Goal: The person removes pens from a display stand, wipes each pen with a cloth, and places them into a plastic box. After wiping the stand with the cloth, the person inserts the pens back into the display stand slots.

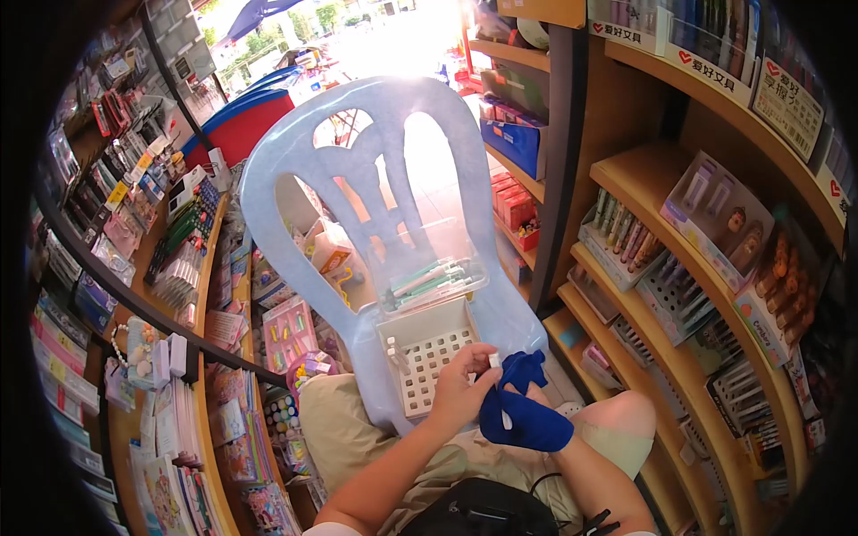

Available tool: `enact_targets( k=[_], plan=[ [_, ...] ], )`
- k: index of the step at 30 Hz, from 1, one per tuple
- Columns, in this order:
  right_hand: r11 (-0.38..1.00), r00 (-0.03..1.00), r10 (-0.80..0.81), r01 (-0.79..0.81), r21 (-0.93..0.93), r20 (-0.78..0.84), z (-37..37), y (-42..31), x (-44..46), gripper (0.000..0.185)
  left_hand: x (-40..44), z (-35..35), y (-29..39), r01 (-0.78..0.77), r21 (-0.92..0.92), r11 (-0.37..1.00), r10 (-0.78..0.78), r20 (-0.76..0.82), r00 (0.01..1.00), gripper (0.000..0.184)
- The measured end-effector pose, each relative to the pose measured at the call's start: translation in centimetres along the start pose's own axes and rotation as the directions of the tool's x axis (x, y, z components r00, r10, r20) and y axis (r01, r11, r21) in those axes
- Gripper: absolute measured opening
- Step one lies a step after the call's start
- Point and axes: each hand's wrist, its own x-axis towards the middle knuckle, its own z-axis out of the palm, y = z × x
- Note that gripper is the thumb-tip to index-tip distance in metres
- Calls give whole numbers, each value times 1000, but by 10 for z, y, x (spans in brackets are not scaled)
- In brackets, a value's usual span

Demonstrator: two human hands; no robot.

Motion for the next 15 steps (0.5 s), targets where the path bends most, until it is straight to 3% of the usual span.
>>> enact_targets(
  k=[4,6,8,11,14,15],
  plan=[
    [994,980,-68,51,92,185,1,-2,0,20,27,-14,13,-75,-63,995,60,-211,976,29],
    [988,963,-96,62,142,250,-3,4,3,19,51,-35,27,-129,-222,966,51,-329,943,28],
    [990,970,-92,65,124,226,-2,3,3,19,79,-56,37,-273,-109,956,194,-464,864,26],
    [983,980,-92,60,176,177,0,5,6,20,114,-93,16,-266,-10,964,232,-460,857,27],
    [980,982,-87,54,191,169,0,5,7,21,127,-116,-26,-139,271,953,251,-442,861,26],
    [983,982,-83,52,178,169,0,4,7,22,125,-123,-29,-43,333,942,173,-374,911,25]
  ],
)
